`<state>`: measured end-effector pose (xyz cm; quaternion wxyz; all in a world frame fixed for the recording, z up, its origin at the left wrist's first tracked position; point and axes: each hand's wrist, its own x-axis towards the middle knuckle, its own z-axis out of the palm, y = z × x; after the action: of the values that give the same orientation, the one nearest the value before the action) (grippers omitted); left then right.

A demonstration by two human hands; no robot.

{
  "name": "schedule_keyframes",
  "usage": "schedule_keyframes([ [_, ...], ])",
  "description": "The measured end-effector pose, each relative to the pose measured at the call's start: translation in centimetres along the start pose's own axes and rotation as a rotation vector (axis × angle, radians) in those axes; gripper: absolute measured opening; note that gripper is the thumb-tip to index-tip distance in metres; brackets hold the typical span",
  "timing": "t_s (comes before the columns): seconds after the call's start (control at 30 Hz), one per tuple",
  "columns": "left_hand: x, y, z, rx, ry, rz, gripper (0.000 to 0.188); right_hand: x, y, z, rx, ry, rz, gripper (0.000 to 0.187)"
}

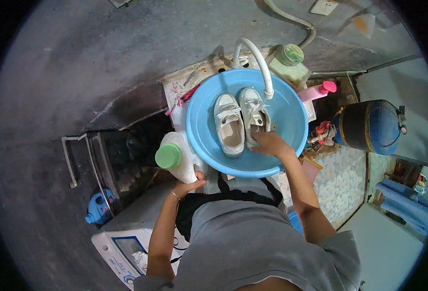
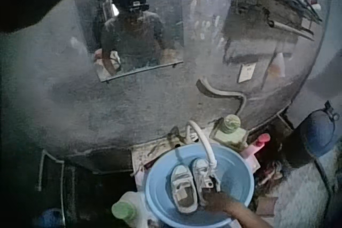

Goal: The person washes a pair of white sneakers in a blue basin filled with water. They scrub the shoes with a brush, apply liquid detergent, and remove the laces from one shoe to clean it more thoroughly.

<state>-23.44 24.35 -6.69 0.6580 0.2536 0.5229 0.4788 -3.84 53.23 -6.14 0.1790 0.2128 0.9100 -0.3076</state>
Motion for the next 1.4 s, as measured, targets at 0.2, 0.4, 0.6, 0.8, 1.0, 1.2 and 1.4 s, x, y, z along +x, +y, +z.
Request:
schedule_keyframes([
  [0.2,0.1,-0.1,-1.1,0.126,-0.063,0.006,0.021,-0.1,-2.0,-1.1,0.006,-0.061,0.021,0.050],
  [0.4,0.2,-0.1,-1.7,0.125,-0.148,-0.024,0.021,2.9,-1.0,-0.3,0.097,-0.138,0.261,0.083],
  [0.6,0.2,1.1,-1.0,0.094,-0.162,-0.007,0.022,7.7,-1.2,0.7,0.163,-0.202,0.429,0.088],
  [0.8,0.3,2.2,-0.4,0.122,-0.168,-0.004,0.025,8.5,0.4,4.5,0.179,0.155,0.420,0.054],
  [1.0,0.6,1.6,-0.9,0.131,-0.178,0.000,0.021,6.5,4.3,2.0,0.644,0.246,0.314,0.028],
  [1.2,0.5,2.1,-0.8,0.090,-0.192,-0.025,0.021,2.6,2.9,-3.5,1.951,0.101,0.484,0.034],
  [1.4,0.1,3.7,0.1,0.115,-0.154,-0.028,0.022,1.5,3.7,-3.7,2.054,0.020,0.319,0.039],
])
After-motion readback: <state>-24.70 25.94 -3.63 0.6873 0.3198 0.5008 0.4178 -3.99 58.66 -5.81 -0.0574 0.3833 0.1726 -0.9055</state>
